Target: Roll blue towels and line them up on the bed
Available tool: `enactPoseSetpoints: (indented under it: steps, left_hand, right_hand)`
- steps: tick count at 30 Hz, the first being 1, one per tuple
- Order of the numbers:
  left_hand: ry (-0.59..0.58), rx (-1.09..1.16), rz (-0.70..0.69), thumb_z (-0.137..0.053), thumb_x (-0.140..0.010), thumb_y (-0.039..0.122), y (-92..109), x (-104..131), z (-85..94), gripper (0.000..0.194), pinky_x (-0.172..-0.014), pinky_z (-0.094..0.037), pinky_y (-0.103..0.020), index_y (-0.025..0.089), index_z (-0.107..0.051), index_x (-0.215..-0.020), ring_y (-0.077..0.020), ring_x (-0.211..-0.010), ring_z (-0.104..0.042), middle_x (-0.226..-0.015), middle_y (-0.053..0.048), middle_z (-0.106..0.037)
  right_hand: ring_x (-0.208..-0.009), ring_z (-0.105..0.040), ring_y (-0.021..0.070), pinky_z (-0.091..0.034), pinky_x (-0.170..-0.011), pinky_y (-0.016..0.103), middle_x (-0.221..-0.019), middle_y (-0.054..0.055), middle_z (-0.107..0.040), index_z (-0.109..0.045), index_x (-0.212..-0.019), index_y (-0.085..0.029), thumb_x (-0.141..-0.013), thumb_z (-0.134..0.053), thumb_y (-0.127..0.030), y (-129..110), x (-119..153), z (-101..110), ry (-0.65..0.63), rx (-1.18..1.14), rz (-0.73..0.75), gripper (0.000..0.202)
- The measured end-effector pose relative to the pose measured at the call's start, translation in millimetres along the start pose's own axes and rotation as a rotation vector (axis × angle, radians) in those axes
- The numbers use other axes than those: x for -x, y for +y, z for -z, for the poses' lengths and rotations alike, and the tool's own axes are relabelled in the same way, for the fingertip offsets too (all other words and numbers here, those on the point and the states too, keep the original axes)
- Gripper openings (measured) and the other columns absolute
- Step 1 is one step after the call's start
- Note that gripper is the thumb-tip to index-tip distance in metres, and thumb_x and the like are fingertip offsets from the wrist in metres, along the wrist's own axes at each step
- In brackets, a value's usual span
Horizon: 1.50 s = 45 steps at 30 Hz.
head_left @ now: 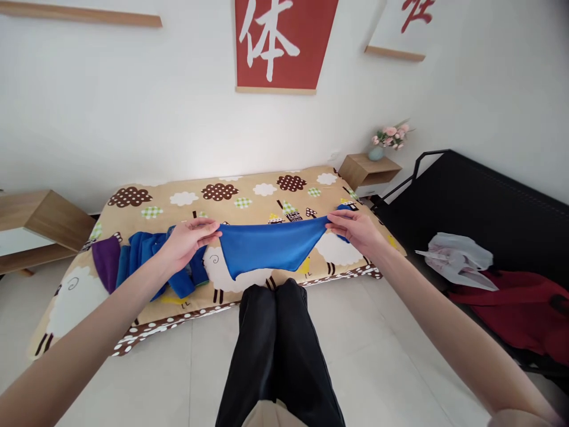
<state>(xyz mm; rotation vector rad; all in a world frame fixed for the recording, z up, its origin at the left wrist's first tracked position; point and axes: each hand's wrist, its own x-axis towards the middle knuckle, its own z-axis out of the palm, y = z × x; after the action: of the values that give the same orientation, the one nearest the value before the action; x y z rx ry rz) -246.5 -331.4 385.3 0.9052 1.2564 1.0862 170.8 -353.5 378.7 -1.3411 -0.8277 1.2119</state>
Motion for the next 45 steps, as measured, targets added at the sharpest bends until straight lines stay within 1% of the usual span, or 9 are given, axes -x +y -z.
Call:
enactPoseSetpoints:
  steps: [9,15,18,20,23,28,31,36,45]
  left_hand:
    - [0.083,0.022,0.002,-0.089,-0.066,0.011,-43,-115,-23.2,0.027,-0.085,-0.063,-0.032,0.012,-0.07,-0.085,-0.0177,-0.079,-0.074,-0.084,-0.008,-0.074]
    - [0.136,-0.06,-0.443,-0.09,-0.064,0.027,-26,-165,-23.6,0.035,-0.086,-0.063,-0.037,0.016,-0.068,-0.088,-0.0172,-0.077,-0.072,-0.082,-0.003,-0.072]
    - [0.192,-0.161,-0.617,-0.088,-0.063,0.034,-38,-163,-8.3,0.034,-0.087,-0.062,-0.037,0.018,-0.07,-0.088,-0.019,-0.082,-0.072,-0.086,-0.003,-0.073]
    - [0.228,-0.258,-0.612,-0.088,-0.063,0.036,-68,-155,4.6,0.033,-0.087,-0.061,-0.036,0.019,-0.071,-0.085,-0.0198,-0.083,-0.072,-0.087,-0.005,-0.074]
    - [0.235,-0.347,-0.451,-0.085,-0.065,0.043,-146,-142,23.7,0.035,-0.087,-0.059,-0.036,0.018,-0.071,-0.085,-0.0216,-0.085,-0.072,-0.09,-0.007,-0.076]
    - [0.202,-0.447,0.019,-0.081,-0.062,0.054,-297,-124,41.7,0.048,-0.082,-0.057,-0.036,0.019,-0.07,-0.093,-0.026,-0.087,-0.072,-0.089,-0.008,-0.075]
    - [0.179,-0.468,0.256,-0.081,-0.058,0.058,-349,-115,41.0,0.054,-0.079,-0.057,-0.037,0.02,-0.069,-0.094,-0.0303,-0.092,-0.073,-0.088,-0.01,-0.076]
    - [0.219,-0.472,0.345,-0.077,-0.06,0.064,-360,-112,34.0,0.055,-0.076,-0.057,-0.036,0.02,-0.07,-0.092,-0.0308,-0.094,-0.072,-0.094,-0.013,-0.076]
    - [0.15,-0.434,0.268,-0.073,-0.053,0.074,-365,-94,43.7,0.061,-0.069,-0.053,-0.035,0.02,-0.064,-0.08,-0.025,-0.076,-0.067,-0.076,-0.006,-0.068]
  right_hand:
    - [-0.072,-0.076,0.0167,-0.066,-0.076,0.025,-0.079,0.007,-0.075,-0.072,-0.082,-0.013,-0.071,-0.09,-0.014,50,-113,-36,0.07,0.019,-0.004,0.021]
    - [-0.078,-0.077,0.0183,-0.065,-0.084,0.033,-0.084,0.004,-0.076,-0.072,-0.089,-0.018,-0.067,-0.094,-0.04,49,-165,-48,0.042,-0.042,0.367,0.037]
    - [-0.078,-0.077,0.0192,-0.065,-0.083,0.036,-0.088,0.005,-0.077,-0.072,-0.09,-0.019,-0.068,-0.09,-0.051,61,-168,-44,0.055,-0.027,0.518,0.043]
    - [-0.077,-0.076,0.0199,-0.065,-0.081,0.037,-0.087,0.005,-0.078,-0.071,-0.087,-0.019,-0.065,-0.09,-0.053,85,-165,-40,0.07,0.002,0.517,0.045]
    - [-0.076,-0.075,0.0206,-0.064,-0.08,0.037,-0.085,0.006,-0.078,-0.071,-0.085,-0.019,-0.061,-0.09,-0.056,147,-157,-33,0.061,0.081,0.385,0.048]
    - [-0.073,-0.072,0.0196,-0.061,-0.075,0.033,-0.077,0.006,-0.076,-0.069,-0.075,-0.019,-0.066,-0.087,-0.041,276,-135,-24,-0.032,0.363,-0.06,0.03]
    - [-0.059,-0.067,0.0161,-0.058,-0.064,0.029,-0.062,0.002,-0.07,-0.064,-0.068,-0.019,-0.066,-0.087,-0.028,334,-125,-21,-0.084,0.418,-0.288,0.025]
    - [-0.047,-0.06,0.0122,-0.051,-0.048,0.025,-0.064,-0.002,-0.069,-0.059,-0.078,-0.02,-0.064,-0.089,-0.025,376,-124,-16,-0.025,0.367,-0.367,0.034]
    - [-0.04,-0.05,0.0087,-0.043,-0.041,0.024,-0.07,-0.002,-0.069,-0.054,-0.078,-0.021,-0.059,-0.089,-0.021,376,-117,-6,0.025,0.431,-0.389,0.04]
